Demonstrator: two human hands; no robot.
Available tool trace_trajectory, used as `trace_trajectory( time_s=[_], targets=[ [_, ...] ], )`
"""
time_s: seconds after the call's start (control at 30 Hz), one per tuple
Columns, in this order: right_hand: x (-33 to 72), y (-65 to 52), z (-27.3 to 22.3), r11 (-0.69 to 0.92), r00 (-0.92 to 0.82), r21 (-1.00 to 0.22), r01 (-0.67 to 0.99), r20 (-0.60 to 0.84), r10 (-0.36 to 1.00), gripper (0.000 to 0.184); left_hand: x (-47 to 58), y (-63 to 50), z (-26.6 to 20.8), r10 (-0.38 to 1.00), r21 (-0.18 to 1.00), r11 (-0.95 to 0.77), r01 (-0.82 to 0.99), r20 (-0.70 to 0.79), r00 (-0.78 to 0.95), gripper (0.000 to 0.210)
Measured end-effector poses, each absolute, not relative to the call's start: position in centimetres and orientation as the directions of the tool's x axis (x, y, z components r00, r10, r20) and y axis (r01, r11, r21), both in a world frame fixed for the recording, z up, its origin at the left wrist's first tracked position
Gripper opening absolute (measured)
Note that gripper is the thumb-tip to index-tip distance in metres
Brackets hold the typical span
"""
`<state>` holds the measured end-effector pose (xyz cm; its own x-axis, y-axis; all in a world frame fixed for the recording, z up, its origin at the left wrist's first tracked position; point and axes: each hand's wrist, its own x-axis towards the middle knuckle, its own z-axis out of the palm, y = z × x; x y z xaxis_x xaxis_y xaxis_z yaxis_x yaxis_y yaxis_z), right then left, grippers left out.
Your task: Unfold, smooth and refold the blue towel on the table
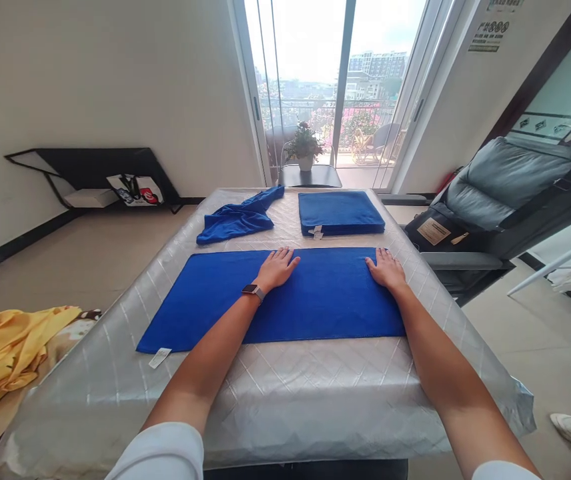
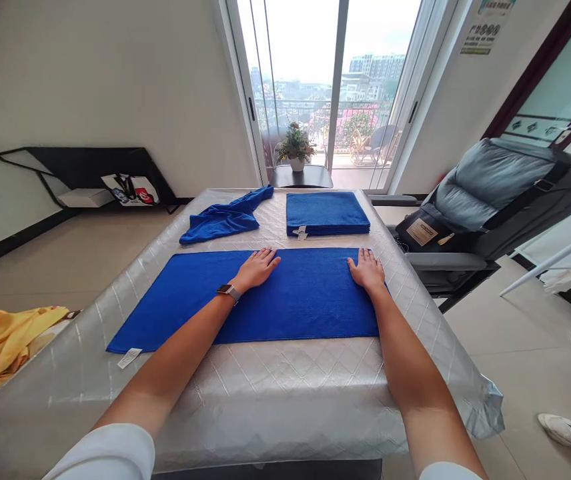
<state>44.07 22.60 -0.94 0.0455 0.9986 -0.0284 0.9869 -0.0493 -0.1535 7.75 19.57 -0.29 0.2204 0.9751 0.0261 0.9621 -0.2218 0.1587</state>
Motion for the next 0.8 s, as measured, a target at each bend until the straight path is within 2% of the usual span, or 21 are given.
trace_trajectory(
  time_s=[0.23,0.33,0.47,0.53,0.63,0.73,0.8],
  targets=[
    [44.0,22.8,-1.0,-0.054,0.051,-0.132,0.99,-0.026,0.998,0.079,-1.4,18.6,-0.3,1.0,0.148,-0.022,0.989,0.011,0.021,0.073],
    [43.7,22.6,-0.6,-0.089,0.087,-0.087,0.992,-0.017,0.996,0.078,-3.3,18.0,-0.2,1.0,0.161,0.014,0.987,-0.001,-0.014,0.072],
    [42.6,21.3,0.3,-0.088,0.08,0.05,0.995,0.146,0.986,0.066,-3.4,17.9,-0.3,1.0,0.162,0.025,0.986,0.014,-0.028,0.073],
    [41.0,20.5,1.1,-0.016,-0.001,0.075,0.997,0.224,0.975,0.06,-3.1,17.9,-0.2,0.999,0.156,0.038,0.987,0.02,-0.042,0.072],
    [36.6,19.6,2.2,0.15,-0.153,0.03,0.988,0.226,0.962,0.057,-2.2,17.7,0.3,0.996,0.125,0.029,0.992,0.082,-0.04,0.067],
    [30.4,19.2,2.6,0.328,-0.313,-0.057,0.943,0.184,0.932,0.06,0.4,17.5,1.0,0.974,0.103,-0.074,0.992,0.221,0.05,0.063],
    [26.5,19.1,2.3,0.413,-0.396,-0.097,0.906,0.156,0.905,0.063,3.1,17.4,1.1,0.954,0.106,-0.185,0.977,0.259,0.153,0.062]
  ],
)
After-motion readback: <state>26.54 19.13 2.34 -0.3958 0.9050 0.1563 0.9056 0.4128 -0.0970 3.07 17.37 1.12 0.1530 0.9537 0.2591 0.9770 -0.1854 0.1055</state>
